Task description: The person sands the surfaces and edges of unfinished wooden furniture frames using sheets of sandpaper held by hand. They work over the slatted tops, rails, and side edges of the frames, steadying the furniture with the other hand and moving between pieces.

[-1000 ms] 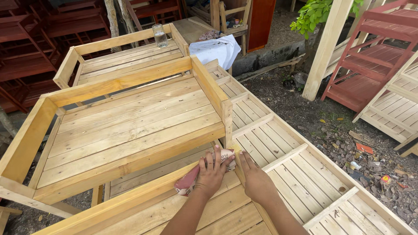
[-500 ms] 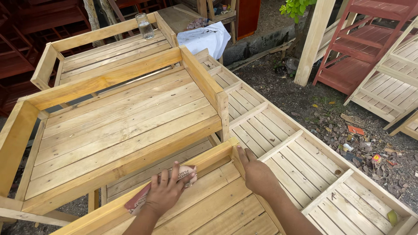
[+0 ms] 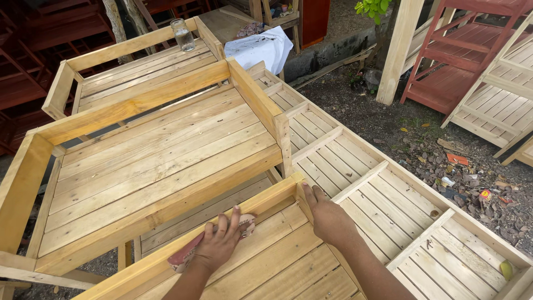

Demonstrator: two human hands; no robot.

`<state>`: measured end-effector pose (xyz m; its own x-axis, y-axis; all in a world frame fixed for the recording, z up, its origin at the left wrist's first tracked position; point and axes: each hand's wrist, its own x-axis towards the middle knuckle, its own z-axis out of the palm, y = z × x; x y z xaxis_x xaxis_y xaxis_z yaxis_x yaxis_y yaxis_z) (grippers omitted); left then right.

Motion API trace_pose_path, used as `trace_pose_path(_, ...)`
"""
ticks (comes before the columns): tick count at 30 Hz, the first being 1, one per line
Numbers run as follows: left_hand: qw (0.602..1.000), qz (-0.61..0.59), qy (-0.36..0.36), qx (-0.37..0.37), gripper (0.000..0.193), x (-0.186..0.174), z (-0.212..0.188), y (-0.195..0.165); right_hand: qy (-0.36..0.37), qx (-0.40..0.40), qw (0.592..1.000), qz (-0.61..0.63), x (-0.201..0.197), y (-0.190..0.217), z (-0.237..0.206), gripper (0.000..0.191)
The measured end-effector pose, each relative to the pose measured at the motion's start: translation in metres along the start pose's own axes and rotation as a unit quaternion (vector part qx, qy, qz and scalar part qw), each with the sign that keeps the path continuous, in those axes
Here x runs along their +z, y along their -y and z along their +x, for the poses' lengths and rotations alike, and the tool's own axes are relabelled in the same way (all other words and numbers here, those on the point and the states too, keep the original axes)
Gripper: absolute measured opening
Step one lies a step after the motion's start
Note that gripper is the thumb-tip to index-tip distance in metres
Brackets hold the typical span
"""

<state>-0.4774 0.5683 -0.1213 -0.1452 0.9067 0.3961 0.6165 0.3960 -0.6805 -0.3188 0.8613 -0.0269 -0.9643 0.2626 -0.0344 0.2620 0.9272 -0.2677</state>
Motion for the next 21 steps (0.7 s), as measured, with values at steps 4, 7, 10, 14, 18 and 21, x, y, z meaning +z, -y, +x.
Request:
trace_pose_path(4,0.992,0.045,0.104,0.057,0.035,0.020,0.114,-0.062,0.023,0.029,0.999,0.021,-0.007,0.001,-0.003,0.094)
trace_pose_path(7,0.997,0.046,0.065,0.018,0.047,0.009,0.073,-0.040,0.032,0.036,0.998,0.039,-0.014,0.004,-0.003,0.097)
trace_pose_path(10,0.998,0.053,0.006,-0.043,0.056,-0.016,-0.036,0.010,0.110,0.081,0.991,-0.002,-0.018,0.007,-0.002,0.098)
trace_pose_path(14,0.999,0.006,0.019,-0.040,0.056,-0.004,-0.031,0.009,0.032,0.023,0.999,0.002,-0.016,0.005,-0.001,0.098)
trace_pose_path(18,0.995,-0.058,-0.027,-0.076,0.048,0.015,0.094,-0.050,0.040,0.030,0.999,0.006,-0.009,-0.001,0.002,0.095)
trace_pose_path(21,0.993,-0.071,-0.019,-0.094,0.046,0.010,0.121,-0.061,0.006,0.012,1.000,0.020,-0.006,-0.003,0.000,0.096)
